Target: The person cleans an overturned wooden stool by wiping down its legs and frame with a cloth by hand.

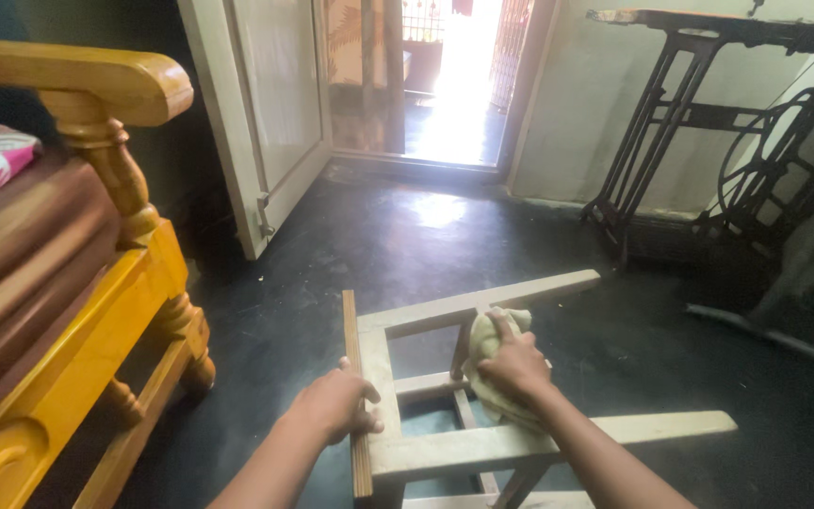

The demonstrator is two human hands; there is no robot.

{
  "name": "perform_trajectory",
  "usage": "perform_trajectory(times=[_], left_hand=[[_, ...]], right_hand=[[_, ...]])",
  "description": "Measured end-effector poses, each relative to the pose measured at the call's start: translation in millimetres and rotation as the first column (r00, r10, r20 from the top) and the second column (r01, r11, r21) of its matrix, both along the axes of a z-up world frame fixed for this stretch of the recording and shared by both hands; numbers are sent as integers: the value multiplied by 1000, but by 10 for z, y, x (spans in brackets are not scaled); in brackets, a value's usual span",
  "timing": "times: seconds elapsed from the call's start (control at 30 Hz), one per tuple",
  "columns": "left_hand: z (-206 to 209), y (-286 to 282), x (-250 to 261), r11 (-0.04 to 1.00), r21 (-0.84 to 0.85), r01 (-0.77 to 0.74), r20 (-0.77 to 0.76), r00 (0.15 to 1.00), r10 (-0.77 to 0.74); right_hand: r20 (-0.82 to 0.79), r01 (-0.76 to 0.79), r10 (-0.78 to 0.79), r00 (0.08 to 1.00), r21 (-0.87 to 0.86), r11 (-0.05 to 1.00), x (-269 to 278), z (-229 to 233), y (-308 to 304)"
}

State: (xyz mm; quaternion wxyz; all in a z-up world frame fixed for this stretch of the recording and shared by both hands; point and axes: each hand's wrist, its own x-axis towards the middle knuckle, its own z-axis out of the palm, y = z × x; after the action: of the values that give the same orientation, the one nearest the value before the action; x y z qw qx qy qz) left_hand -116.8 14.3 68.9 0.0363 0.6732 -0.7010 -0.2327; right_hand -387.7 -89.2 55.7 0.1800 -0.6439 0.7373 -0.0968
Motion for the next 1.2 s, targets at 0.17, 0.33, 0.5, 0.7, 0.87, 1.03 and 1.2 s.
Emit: perform_trajectory(times=[0.17,0.33,0.5,0.7,0.87,1.03,1.2], left_hand=[[-27,68,25,1000,-9,-23,31,999,23],[-31,103,24,1000,-27,9,26,1000,-8],[71,60,-19,1000,-6,0,76,997,0],[121,-58,-56,1000,16,-3,76,997,2],[109,-114,-108,999,42,-14,109,994,10],[73,-124,-85,999,34,-24,110,994,20],[101,-84,-59,1000,22,-12,141,990,8]], right_hand=[[-126,-69,66,990,-17,997,-167,-119,375],[-117,-85,81,990,-28,996,-340,-184,623],[-183,-68,58,981,-47,997,-219,-210,525],[-339,-125,77,938,-122,985,91,-189,43],[-221,-67,35,975,-139,988,208,-67,-529],[-163,-46,28,986,-113,993,165,-76,-619],[-175,-64,41,984,-131,989,81,-74,-323]])
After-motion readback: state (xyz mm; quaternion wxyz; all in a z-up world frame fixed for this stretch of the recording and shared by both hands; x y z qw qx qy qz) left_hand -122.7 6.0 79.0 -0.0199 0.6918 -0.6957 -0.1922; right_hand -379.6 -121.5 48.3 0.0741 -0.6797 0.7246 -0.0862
